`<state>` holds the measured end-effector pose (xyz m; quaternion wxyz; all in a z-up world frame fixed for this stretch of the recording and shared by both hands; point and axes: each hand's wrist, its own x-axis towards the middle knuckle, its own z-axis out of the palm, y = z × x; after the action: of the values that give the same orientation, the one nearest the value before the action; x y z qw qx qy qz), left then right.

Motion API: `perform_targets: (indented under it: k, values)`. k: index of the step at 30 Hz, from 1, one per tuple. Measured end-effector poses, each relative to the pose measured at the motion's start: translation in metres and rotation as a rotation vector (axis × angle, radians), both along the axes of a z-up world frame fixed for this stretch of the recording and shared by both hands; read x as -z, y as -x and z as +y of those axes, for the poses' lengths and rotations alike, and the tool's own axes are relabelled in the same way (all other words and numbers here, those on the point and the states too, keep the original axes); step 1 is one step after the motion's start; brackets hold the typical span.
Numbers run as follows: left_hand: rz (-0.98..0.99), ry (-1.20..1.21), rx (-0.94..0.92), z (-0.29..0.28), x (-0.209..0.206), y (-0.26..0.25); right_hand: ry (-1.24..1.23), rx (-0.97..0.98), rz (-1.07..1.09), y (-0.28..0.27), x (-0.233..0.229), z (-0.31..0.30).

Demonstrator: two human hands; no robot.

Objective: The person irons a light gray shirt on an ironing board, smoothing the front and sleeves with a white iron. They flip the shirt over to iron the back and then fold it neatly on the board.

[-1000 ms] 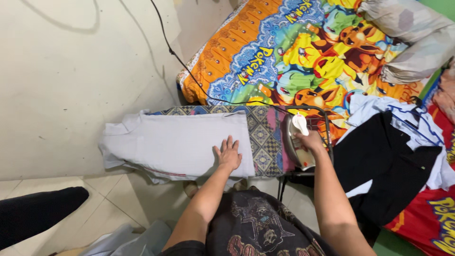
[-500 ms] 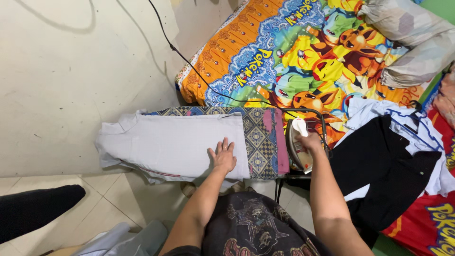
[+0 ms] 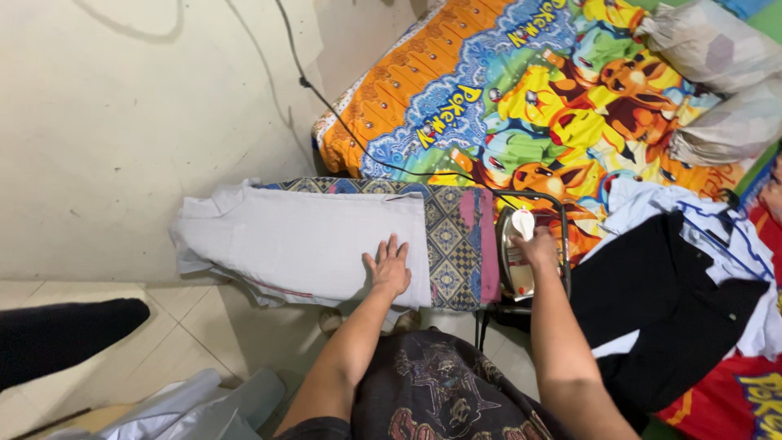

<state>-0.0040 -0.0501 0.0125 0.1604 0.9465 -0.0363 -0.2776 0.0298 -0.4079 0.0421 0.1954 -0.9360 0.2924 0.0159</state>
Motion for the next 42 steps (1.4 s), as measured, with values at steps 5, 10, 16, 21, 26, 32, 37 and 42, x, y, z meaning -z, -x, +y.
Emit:
perform_targets:
  k: [5,10,16,21,26,32,37,42]
  values:
    - [-0.015,0.03,-0.013,0.004,0.007,-0.002,0.091,-0.193,-0.278,-0.019,-0.007,0.065]
    - [-0.033,0.116,-0.041,0.014,0.034,-0.003,0.067,-0.652,-0.177,-0.066,0.048,0.159]
    - [-0.167,0.342,-0.146,0.054,0.065,0.006,-0.214,-0.467,-0.032,-0.106,0.063,0.232]
    - [-0.126,0.548,-0.483,0.1,0.066,0.008,-0.238,-0.409,0.248,-0.113,0.055,0.26]
    - [-0.125,1.027,-1.0,0.144,0.055,-0.014,-0.737,-0.832,0.256,-0.071,0.047,0.309]
    - [-0.168,1.066,-1.268,0.214,0.051,-0.034,-1.17,-1.275,0.606,0.014,-0.006,0.358]
    - [-0.362,1.141,-1.211,0.23,0.034,-0.036,-0.988,-1.538,0.688,0.013,-0.024,0.373]
    - [-0.266,1.164,-0.926,0.212,0.02,0.001,-1.315,-0.49,0.464,-0.054,0.011,0.377]
